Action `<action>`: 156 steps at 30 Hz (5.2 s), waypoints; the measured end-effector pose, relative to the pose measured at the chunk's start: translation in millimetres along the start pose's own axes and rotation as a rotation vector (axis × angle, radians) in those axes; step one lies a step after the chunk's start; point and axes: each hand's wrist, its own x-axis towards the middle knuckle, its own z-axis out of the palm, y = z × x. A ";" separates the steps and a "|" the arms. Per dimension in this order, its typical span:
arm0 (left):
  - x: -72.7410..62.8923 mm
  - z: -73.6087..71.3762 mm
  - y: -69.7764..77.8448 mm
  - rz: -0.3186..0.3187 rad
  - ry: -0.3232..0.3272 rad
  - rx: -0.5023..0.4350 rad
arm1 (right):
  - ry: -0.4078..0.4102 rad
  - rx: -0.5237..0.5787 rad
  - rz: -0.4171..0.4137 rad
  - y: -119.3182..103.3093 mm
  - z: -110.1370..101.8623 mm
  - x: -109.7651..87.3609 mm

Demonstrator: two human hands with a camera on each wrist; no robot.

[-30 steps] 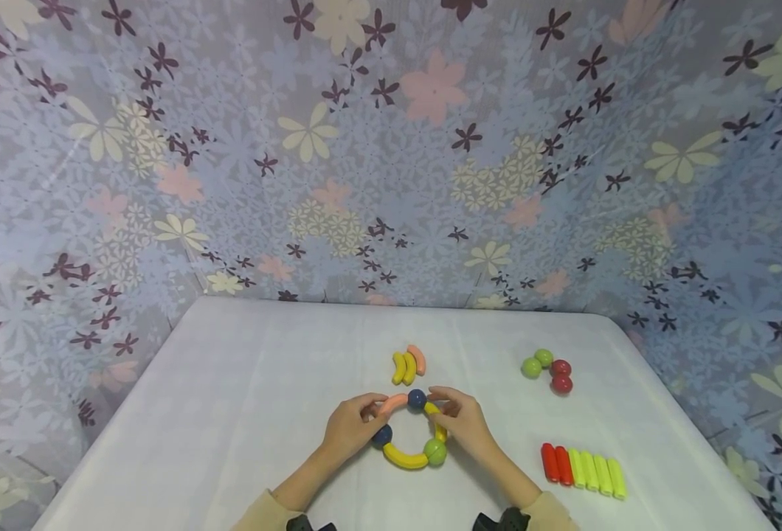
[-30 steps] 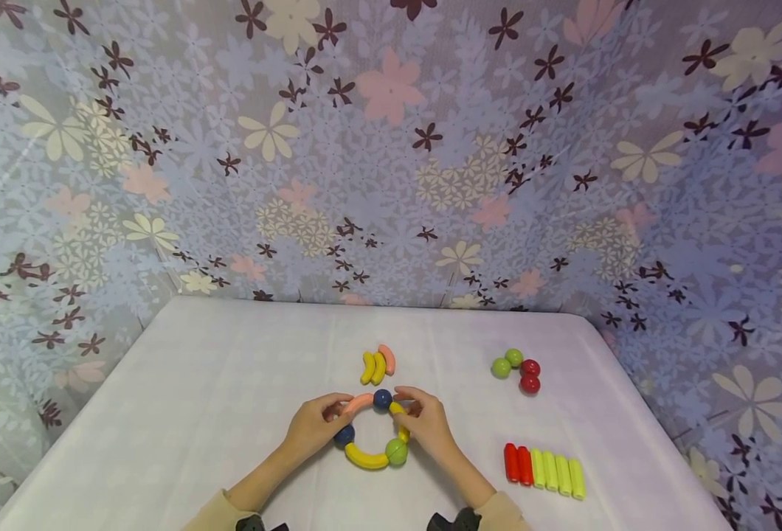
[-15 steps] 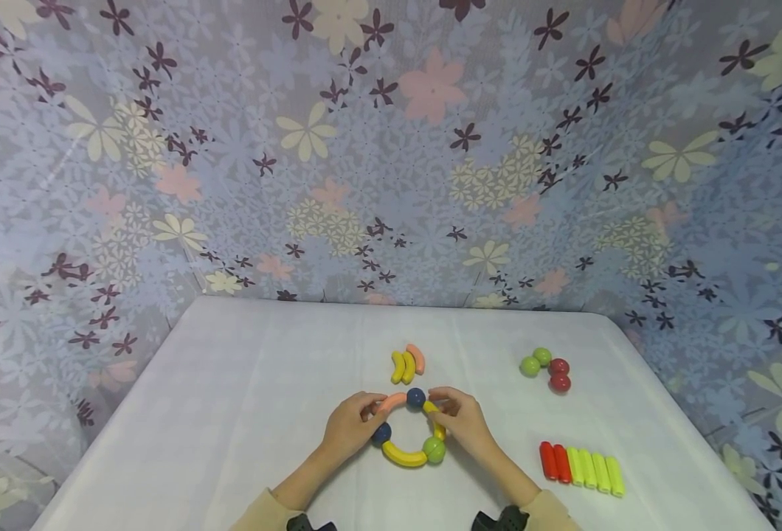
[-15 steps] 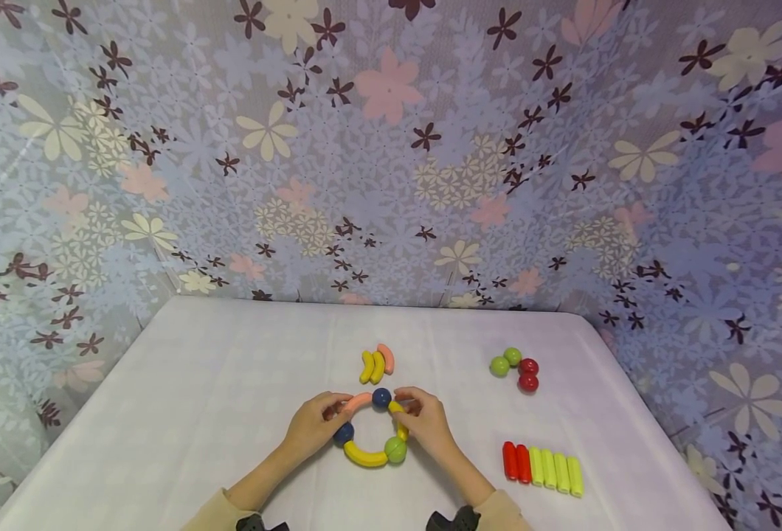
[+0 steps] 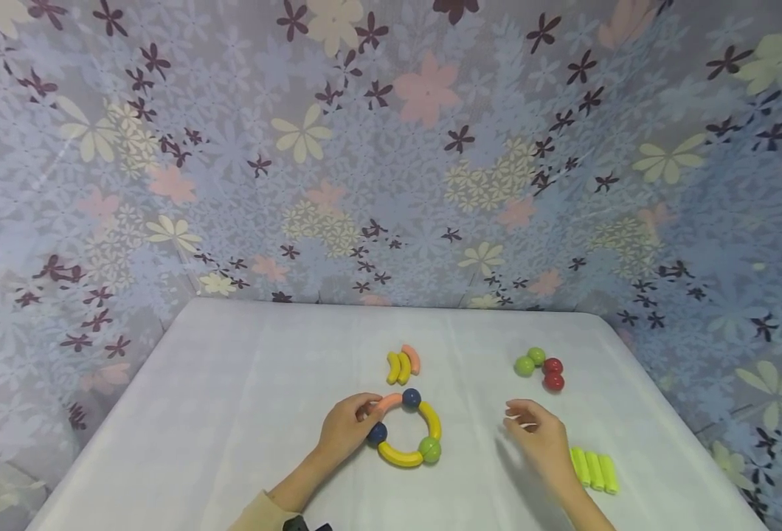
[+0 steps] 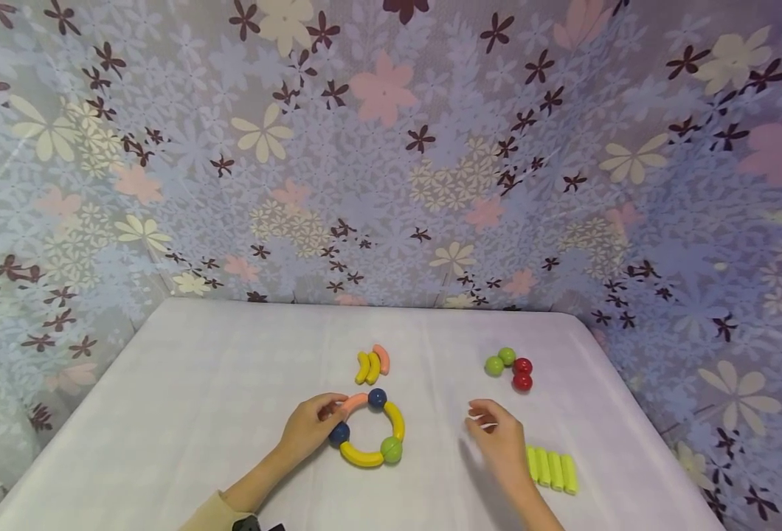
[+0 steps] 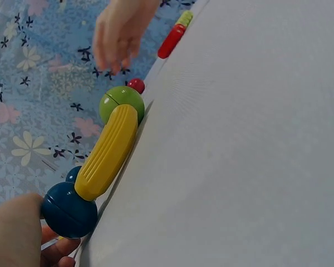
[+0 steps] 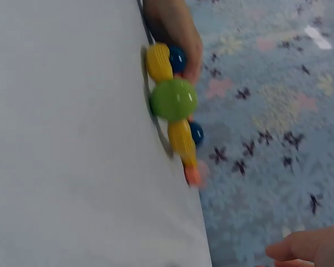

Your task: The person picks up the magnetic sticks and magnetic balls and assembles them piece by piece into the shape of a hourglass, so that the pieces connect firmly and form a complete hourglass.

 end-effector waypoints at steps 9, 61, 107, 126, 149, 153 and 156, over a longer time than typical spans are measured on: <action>1.1 1.1 0.4 -0.018 -0.010 0.012 | 0.015 -0.189 0.202 31.4 -46.2 -23.7; 6.0 -1.9 -6.9 -0.057 -0.015 -0.070 | -0.079 0.195 0.048 -13.9 49.9 38.6; 3.3 1.4 -4.7 -0.029 -0.031 -0.057 | -0.014 0.192 -0.039 10.5 15.0 19.0; 3.6 5.0 -7.7 -0.051 -0.031 -0.054 | 0.025 -0.206 0.254 47.1 -33.5 -24.9; 2.2 4.6 -6.0 -0.054 -0.033 -0.054 | -0.035 -0.222 0.250 45.2 -26.6 -24.8; 2.4 4.9 -5.2 -0.062 -0.026 -0.060 | 0.031 -0.171 0.246 41.6 -26.7 -24.3; 2.5 4.8 -5.0 -0.059 -0.013 -0.063 | 0.059 -0.123 0.250 37.2 -25.9 -21.7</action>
